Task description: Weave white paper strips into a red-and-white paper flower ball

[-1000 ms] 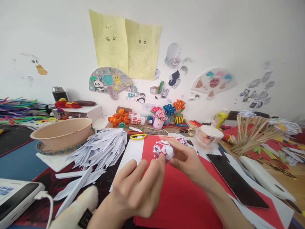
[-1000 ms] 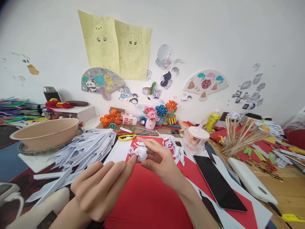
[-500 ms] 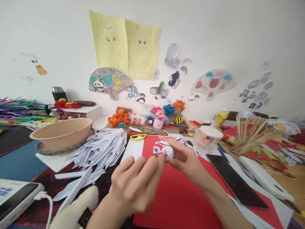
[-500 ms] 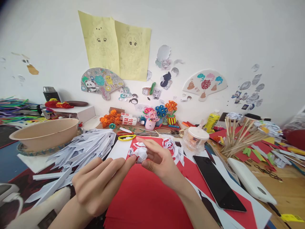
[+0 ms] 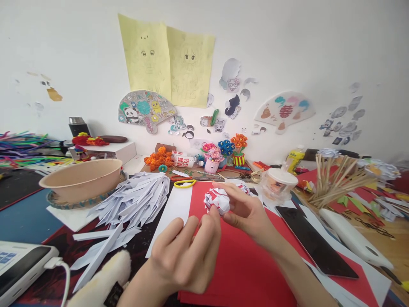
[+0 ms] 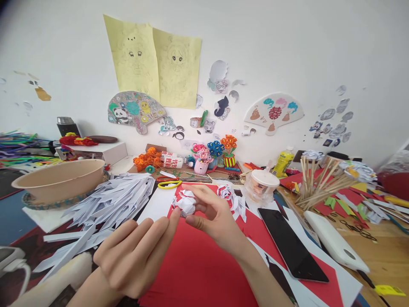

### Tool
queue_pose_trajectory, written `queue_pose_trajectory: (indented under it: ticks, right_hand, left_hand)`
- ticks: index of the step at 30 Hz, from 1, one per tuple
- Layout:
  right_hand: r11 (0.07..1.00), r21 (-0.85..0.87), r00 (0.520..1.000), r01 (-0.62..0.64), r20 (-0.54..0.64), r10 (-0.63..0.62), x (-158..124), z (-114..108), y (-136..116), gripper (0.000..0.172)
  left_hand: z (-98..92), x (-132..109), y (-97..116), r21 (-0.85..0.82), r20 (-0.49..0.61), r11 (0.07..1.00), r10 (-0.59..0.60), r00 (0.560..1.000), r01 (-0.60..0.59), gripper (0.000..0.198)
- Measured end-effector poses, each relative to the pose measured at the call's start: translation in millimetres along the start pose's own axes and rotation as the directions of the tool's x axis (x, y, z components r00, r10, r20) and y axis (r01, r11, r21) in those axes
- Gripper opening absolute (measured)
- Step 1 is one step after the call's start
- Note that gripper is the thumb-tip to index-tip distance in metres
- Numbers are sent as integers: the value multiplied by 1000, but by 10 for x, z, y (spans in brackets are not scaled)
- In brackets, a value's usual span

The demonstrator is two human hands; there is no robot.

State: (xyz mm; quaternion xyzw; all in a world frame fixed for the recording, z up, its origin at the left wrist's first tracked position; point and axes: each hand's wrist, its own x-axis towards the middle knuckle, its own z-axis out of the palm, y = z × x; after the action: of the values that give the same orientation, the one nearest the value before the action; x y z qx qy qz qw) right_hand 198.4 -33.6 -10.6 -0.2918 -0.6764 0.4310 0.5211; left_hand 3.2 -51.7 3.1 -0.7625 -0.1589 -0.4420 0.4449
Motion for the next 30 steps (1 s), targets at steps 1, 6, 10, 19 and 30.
queue_pose_trajectory:
  ticks: [1,6,10,19,30]
  right_hand:
    - [1000,13,1000,-7,5,7,0,5,-3,56]
    - [994,107,999,-31,24,28,-10,11,21,55]
    - [987,154,999,-45,1,46,-22,17,36,58]
    - [980,199,1000,20,-15,-17,-23,43,-10,47]
    - [983,171,997,70,-35,-65,-26,36,16,45]
  left_hand:
    - [-2,-5,-1,-1,-2,1000,-5,1000,5,22]
    - [12,-13,-14,-96,-10,984,-153,988,151,15]
    - [52,27,8,-190,-1,946,-269,963,264,3]
    - [69,63,91,-439,192,714,-519,833,546,5]
    - [36,104,41,-575,374,466,-582,722,672,12]
